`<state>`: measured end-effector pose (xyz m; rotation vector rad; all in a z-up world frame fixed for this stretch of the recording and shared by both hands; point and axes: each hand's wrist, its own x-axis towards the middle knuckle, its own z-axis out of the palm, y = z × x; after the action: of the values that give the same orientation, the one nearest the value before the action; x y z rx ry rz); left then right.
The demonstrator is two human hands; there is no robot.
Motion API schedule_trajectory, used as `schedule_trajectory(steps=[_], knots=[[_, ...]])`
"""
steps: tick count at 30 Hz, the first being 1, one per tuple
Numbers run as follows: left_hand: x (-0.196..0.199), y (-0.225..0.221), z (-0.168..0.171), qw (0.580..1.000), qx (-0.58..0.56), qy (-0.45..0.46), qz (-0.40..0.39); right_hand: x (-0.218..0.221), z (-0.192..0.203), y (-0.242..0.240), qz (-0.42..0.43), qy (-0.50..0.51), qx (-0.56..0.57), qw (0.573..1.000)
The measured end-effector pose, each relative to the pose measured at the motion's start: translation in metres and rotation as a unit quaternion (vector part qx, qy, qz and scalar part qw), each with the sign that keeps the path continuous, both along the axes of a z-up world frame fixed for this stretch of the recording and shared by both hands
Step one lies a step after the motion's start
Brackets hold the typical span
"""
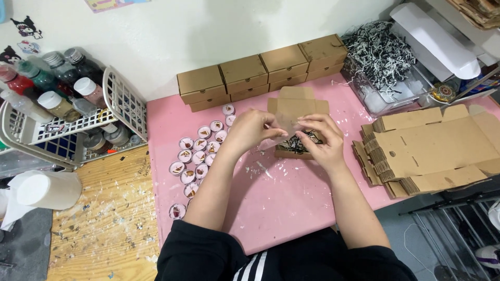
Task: The person is packaging small pink candles into small cardboard boxes, using paper shreds as filler.
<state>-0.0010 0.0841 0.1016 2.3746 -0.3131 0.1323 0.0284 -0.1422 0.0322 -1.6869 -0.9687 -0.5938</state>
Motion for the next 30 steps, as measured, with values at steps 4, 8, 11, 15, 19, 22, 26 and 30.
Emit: schedule_trajectory(steps=[4,8,11,15,19,22,26,30], knots=[[-0.001,0.004,-0.001,0.998,0.01,0.054,-0.031,0.004,-0.008,-0.006,0.066,0.11,0.044,0.991],[-0.008,0.0,0.013,0.99,-0.062,-0.089,-0.094,0.011,-0.02,-0.013,0.131,0.236,0.052,0.962],[-0.005,0.001,0.006,0.978,-0.049,-0.155,-0.13,0.01,-0.019,-0.012,0.129,0.257,0.037,0.957],[-0.003,0.004,0.002,0.982,0.009,-0.148,-0.113,0.005,-0.014,-0.007,0.13,0.274,0.031,0.952],[-0.004,0.007,0.009,0.948,-0.016,-0.274,-0.163,0.003,-0.012,-0.004,0.135,0.293,0.042,0.946],[-0.004,0.011,0.008,0.955,-0.001,-0.235,-0.182,0.001,-0.01,-0.002,0.14,0.301,0.042,0.943],[-0.004,0.023,0.008,0.989,-0.048,-0.06,-0.123,-0.002,0.001,0.004,0.173,0.346,0.033,0.921],[-0.006,0.042,0.007,0.988,-0.095,-0.083,-0.089,-0.001,-0.006,0.009,0.135,0.484,-0.097,0.859]])
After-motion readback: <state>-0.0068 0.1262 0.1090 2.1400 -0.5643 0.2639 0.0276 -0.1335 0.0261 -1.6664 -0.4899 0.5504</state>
